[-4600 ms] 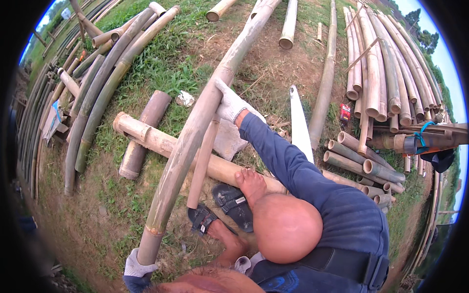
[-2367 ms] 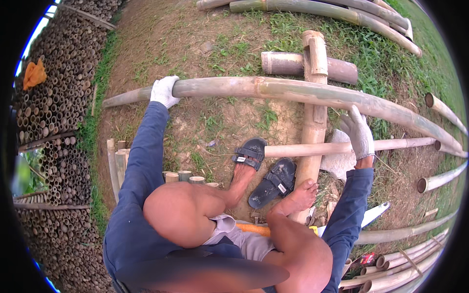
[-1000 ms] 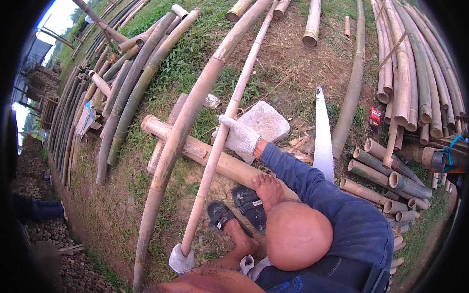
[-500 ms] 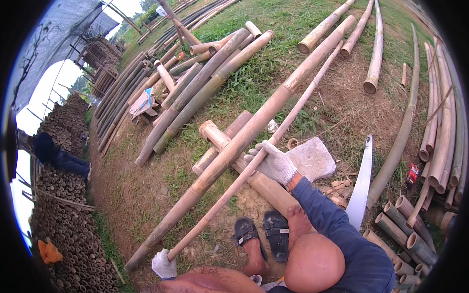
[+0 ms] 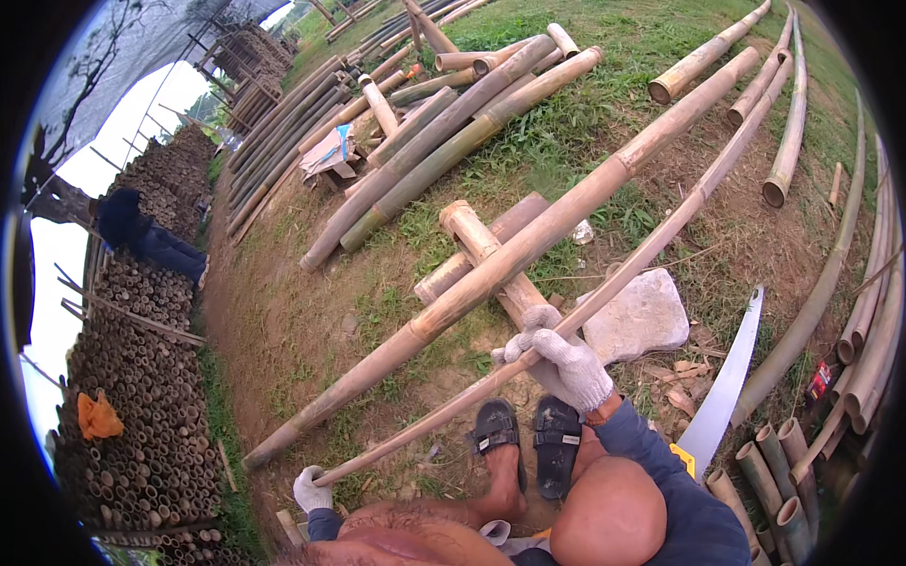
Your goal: The person sits on the ground and uses a hand saw to cut bamboo poles into shorter sections. They repeatedly position a bamboo pole on a makeshift support, saw through it, and then move the cut pieces aside to a pile.
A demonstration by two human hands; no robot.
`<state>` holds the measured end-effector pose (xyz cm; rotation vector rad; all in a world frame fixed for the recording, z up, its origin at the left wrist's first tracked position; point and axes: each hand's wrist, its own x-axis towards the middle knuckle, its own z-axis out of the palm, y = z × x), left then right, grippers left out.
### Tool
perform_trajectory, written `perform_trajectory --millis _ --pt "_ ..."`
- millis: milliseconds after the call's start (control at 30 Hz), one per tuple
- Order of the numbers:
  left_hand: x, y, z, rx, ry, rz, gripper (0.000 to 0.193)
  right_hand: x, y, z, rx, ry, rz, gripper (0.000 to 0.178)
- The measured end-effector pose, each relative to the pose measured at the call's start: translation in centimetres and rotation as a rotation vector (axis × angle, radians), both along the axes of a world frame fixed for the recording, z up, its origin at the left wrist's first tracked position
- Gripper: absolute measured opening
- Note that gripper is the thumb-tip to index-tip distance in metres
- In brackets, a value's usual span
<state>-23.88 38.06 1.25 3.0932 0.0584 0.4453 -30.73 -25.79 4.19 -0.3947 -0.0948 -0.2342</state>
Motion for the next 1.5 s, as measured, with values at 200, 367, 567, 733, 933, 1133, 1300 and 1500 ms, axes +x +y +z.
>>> perform_trajectory --millis 200,367,567,733,933,1133,1300,1500 --pt "-0.3 -18.9 -3.4 -0.449 0.247 -0.326 0.023 1.6 -3.6 11.9 -0.454 -0.112 -0.504 0.081" --pt "-0.5 -36.8 -4.0 -0.902 0.692 -0.615 0.060 2.5 -0.9 14.3 -0.724 0.102 -0.453 0.085" --pt "1.8 -40.8 0.7 -0.788 0.716 -1.163 0.110 -1.3 -3.4 16.9 -1.138 0.236 -0.339 0.104" --pt "5.8 -38.0 8.7 -1.412 0.453 -1.011 0.126 -2.1 -4.8 18.9 -1.440 -0.045 -0.129 0.095" --pt "7.7 -32.8 11.5 -1.886 -0.196 -0.882 0.137 0.3 -1.4 13.1 -1.725 -0.105 0.285 0.086" --pt "6.8 -26.7 1.3 -2.381 -0.030 -0.345 0.040 0.9 1.5 6.4 -2.253 -0.215 0.044 0.068" --pt "9.5 -19.6 -5.1 -2.213 -0.450 -0.047 0.018 2.1 -2.6 5.2 -2.643 -0.026 0.254 0.074" --pt "13.3 -11.6 -5.4 -2.213 -0.531 0.214 0.018 8.5 -6.0 7.4 -2.551 -0.259 0.334 0.076"
